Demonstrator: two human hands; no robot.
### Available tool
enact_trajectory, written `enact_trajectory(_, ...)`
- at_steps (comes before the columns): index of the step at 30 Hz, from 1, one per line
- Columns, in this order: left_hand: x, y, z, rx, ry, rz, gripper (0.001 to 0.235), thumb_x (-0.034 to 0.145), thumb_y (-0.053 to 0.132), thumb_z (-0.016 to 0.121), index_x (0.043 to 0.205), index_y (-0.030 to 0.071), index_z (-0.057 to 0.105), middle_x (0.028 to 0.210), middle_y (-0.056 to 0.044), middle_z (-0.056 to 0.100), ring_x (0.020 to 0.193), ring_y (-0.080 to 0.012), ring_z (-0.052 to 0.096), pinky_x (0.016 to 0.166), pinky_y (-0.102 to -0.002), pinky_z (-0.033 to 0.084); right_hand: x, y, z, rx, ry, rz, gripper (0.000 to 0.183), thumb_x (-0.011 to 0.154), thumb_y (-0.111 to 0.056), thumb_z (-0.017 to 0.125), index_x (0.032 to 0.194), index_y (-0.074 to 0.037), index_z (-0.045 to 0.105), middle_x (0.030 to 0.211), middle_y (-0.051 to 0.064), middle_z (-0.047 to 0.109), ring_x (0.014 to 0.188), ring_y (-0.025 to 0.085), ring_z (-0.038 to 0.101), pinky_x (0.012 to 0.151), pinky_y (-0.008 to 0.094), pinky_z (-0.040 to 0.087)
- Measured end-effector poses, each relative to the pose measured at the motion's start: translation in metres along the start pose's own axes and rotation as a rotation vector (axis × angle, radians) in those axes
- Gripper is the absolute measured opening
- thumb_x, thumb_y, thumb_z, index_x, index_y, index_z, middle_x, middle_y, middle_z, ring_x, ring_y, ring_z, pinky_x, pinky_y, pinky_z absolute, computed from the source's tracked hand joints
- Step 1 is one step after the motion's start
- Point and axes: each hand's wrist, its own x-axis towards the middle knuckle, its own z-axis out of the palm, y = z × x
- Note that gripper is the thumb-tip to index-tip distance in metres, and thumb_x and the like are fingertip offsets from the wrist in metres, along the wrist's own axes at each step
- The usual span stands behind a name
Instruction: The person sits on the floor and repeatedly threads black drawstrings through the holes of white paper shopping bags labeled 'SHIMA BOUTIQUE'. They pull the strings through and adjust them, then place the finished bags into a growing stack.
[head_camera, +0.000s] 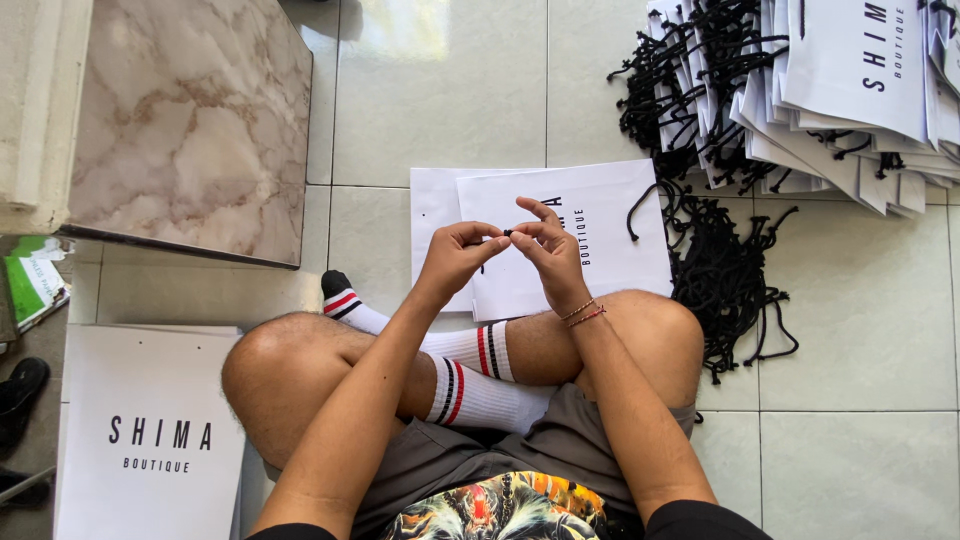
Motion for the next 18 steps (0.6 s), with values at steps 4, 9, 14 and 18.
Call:
enact_trajectory(4, 0.002, -0.015, -0.001, 0.083, 0.023, 0.072, 0.016, 0.094, 0.01, 0.088, 0.109, 0.004, 0.088, 0.064, 0.0, 0.056, 0.061, -0.0053, 0.053, 0.059, -0.021, 0.043, 0.002, 0.005, 0.0, -0.032, -0.011, -0.021, 0.007, 0.105, -0.011, 0.084, 0.111, -0.006, 0.086, 0.159, 0.011, 0.062, 0.119, 0.012, 0.063, 0.099, 0.027, 0.052)
enact_trajectory(9, -0.006, 0.004, 0.006, 0.444, 0.089, 0.334, 0.008, 0.092, 0.015, 0.091, 0.098, 0.011, 0.087, 0.067, -0.005, 0.077, 0.059, -0.0143, 0.067, 0.058, -0.027, 0.052, 0.0, 0.015, -0.003, -0.015, -0.042, 0.018, 0.006, 0.109, -0.01, 0.08, 0.112, -0.005, 0.081, 0.157, 0.014, 0.065, 0.106, 0.011, 0.066, 0.09, 0.027, 0.055)
enact_trajectory(14, -0.007, -0.001, 0.006, 0.612, 0.152, 0.285, 0.006, 0.093, 0.024, 0.091, 0.099, 0.024, 0.091, 0.054, 0.0, 0.068, 0.055, -0.0136, 0.069, 0.056, -0.025, 0.05, 0.005, 0.037, -0.009, 0.047, -0.062, 0.044, 0.007, 0.114, -0.011, 0.073, 0.113, -0.004, 0.073, 0.148, 0.011, 0.062, 0.099, 0.008, 0.061, 0.08, 0.019, 0.053)
enact_trajectory(18, -0.001, -0.01, -0.006, 0.901, 0.227, 0.208, 0.036, 0.092, 0.036, 0.092, 0.122, 0.017, 0.088, 0.098, -0.008, 0.08, 0.096, -0.0351, 0.081, 0.081, -0.049, 0.066, 0.036, 0.083, -0.05, -0.431, -0.011, -0.047, 0.018, 0.115, -0.02, 0.076, 0.126, -0.006, 0.077, 0.144, 0.023, 0.064, 0.125, 0.039, 0.069, 0.105, 0.047, 0.059)
